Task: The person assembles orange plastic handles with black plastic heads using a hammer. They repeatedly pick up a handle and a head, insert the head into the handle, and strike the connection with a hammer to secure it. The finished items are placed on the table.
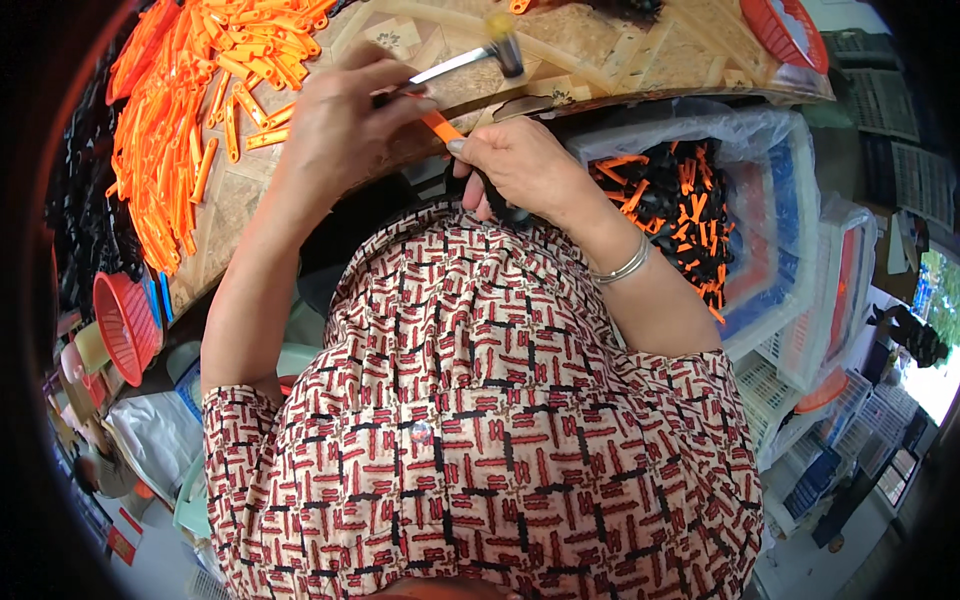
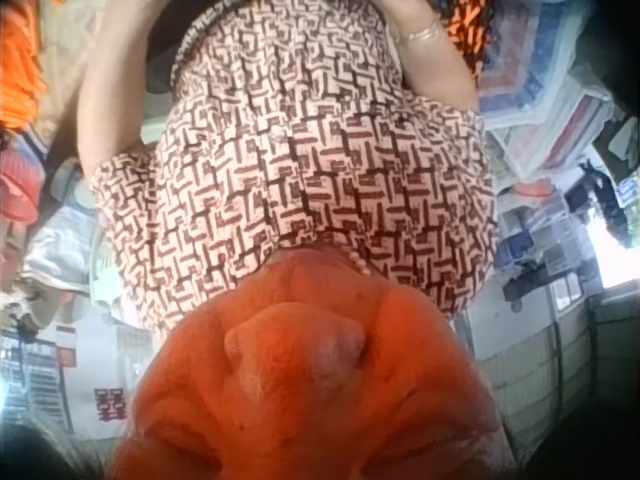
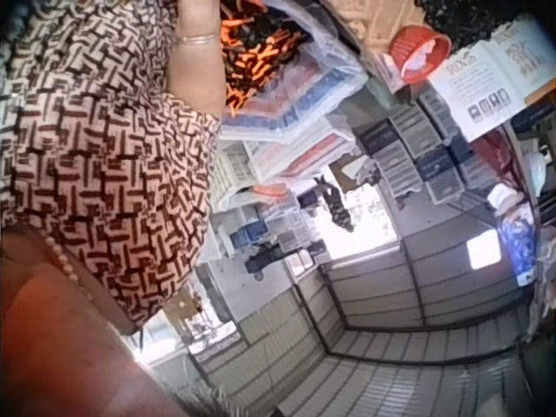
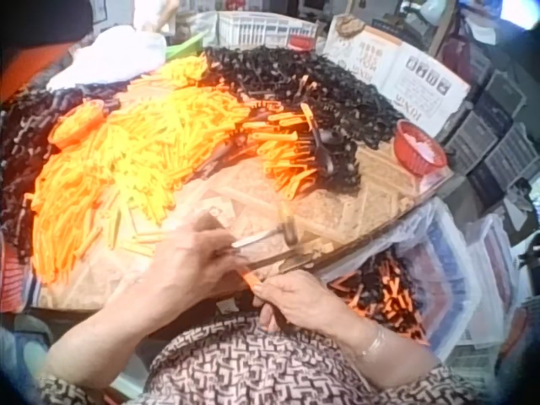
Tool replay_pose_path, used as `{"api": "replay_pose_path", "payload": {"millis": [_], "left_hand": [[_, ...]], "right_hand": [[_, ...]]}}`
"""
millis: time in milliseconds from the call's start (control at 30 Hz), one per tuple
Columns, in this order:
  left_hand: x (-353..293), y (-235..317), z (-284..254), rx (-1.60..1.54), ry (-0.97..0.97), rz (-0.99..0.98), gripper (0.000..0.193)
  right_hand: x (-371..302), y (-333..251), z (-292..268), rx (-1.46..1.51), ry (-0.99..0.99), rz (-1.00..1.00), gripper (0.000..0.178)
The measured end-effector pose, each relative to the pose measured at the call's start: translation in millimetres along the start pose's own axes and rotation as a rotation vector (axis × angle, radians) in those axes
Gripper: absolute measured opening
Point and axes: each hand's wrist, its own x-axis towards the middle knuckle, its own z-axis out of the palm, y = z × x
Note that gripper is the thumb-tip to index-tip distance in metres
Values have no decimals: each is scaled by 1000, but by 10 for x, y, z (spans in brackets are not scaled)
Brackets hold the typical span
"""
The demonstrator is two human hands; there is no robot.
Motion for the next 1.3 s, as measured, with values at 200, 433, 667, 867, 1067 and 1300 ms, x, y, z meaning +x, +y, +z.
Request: {"api": "replay_pose_path", "payload": {"millis": [200, 433, 667, 867, 1067, 1300], "left_hand": [[-463, 353, -492, -490, 164, -287, 38], [-786, 220, -314, 201, 97, -85, 52], [-936, 401, -341, 421, -72, -80, 53], [-941, 369, -378, -140, 351, -24, 45], [-984, -12, -361, -452, 247, -453, 42], [-645, 54, -276, -690, 312, -521, 42]], "right_hand": [[-6, 86, 23, 262, -36, -34, 37], [1, 117, 51, 304, -33, -58, 33], [8, 179, 45, 344, -52, -91, 31], [-24, 159, -83, 333, -96, -79, 30], [-690, 254, -1563, -808, 116, -22, 31], [-215, -481, -1515, -1208, 853, -936, 18]]}}
